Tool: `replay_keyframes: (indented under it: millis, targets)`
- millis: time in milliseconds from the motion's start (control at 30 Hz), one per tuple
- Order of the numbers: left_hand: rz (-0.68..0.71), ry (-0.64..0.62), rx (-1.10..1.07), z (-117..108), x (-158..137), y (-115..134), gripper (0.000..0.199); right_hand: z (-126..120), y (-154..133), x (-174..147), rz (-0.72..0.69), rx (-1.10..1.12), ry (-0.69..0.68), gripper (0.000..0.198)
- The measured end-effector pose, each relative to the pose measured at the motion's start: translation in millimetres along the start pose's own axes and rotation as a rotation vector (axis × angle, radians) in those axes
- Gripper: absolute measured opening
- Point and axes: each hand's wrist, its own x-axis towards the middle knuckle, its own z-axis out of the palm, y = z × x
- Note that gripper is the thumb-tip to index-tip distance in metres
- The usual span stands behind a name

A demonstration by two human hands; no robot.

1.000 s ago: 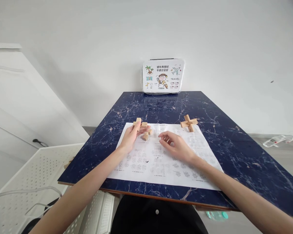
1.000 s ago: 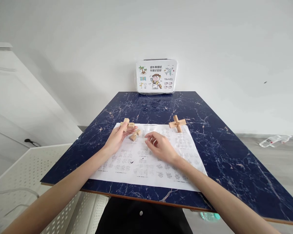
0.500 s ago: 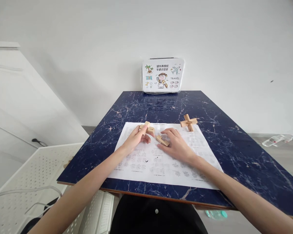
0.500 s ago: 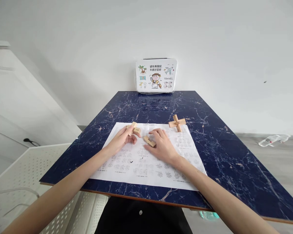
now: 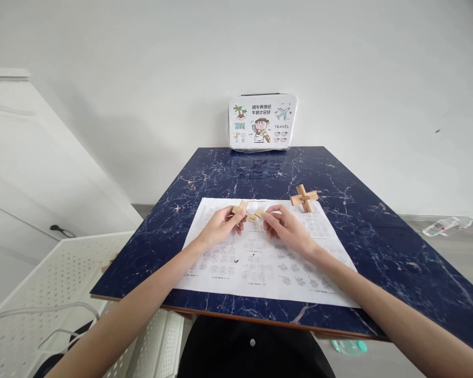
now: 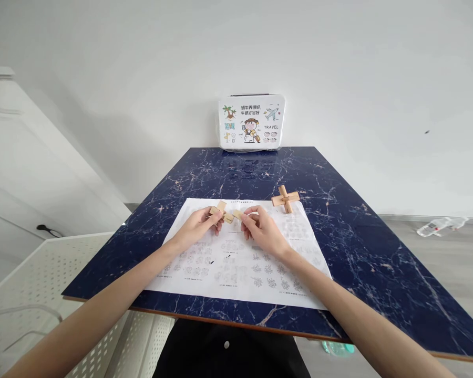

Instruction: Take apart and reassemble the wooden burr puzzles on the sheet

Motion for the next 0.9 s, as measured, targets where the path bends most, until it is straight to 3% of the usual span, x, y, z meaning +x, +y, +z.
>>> replay_keyframes:
  millis: [167,333,500,667,900]
  targets:
    - [0.000,-0.022,-0.027,3.8,0.4,-7.2,0.058,-2.8,-10.3,-1.9,0.124,0.295,-0.047,0.046]
    - [0.052,-0.083,0.054,3.3,1.0,-9.9,0.051,-6.7,-20.8,-2.3,0.184,0.510,-0.127,0.051]
    - [0.054,-0.102,0.064,2.5,-1.0,-4.5,0.050,-7.8,-19.9,-0.9,0.129,0.486,-0.157,0.039]
    - [0.021,-0.076,0.011,4.2,-2.4,-4.8,0.049,-6.3,-18.8,-2.3,0.119,0.452,-0.214,0.041]
    - [0.089,-0.102,0.084,2.2,-2.0,-2.2,0.050,-7.5,-18.8,-3.3,0.164,0.455,-0.156,0.040]
